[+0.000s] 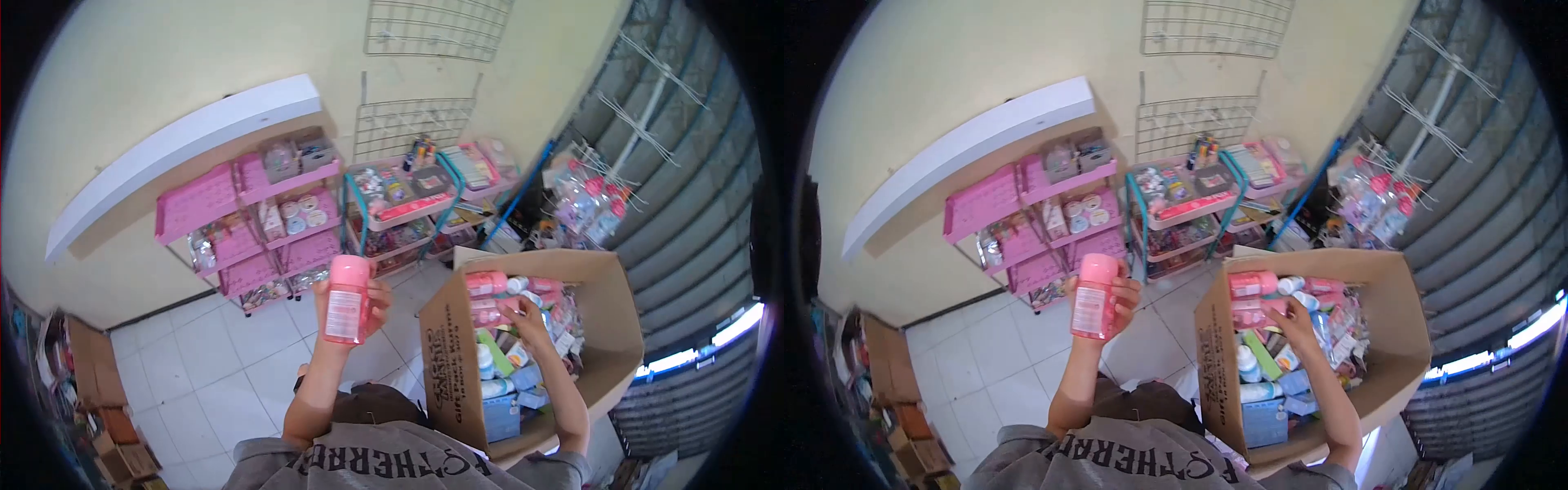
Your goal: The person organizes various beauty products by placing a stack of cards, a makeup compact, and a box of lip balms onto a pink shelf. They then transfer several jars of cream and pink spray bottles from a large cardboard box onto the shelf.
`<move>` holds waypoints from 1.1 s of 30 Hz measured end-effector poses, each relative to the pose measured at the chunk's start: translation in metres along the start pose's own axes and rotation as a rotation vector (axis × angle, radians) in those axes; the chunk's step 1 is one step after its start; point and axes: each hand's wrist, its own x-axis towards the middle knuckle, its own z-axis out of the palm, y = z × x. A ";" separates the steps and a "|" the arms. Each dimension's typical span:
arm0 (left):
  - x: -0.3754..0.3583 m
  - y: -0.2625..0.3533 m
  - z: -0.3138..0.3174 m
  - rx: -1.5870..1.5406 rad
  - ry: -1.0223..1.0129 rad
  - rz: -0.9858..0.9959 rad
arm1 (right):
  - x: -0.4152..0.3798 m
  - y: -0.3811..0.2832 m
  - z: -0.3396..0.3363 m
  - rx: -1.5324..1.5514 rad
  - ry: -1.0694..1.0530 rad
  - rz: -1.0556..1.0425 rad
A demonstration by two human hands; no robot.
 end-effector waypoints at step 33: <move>-0.006 -0.042 0.056 1.075 0.453 0.240 | -0.061 -0.108 0.128 0.947 -0.676 0.221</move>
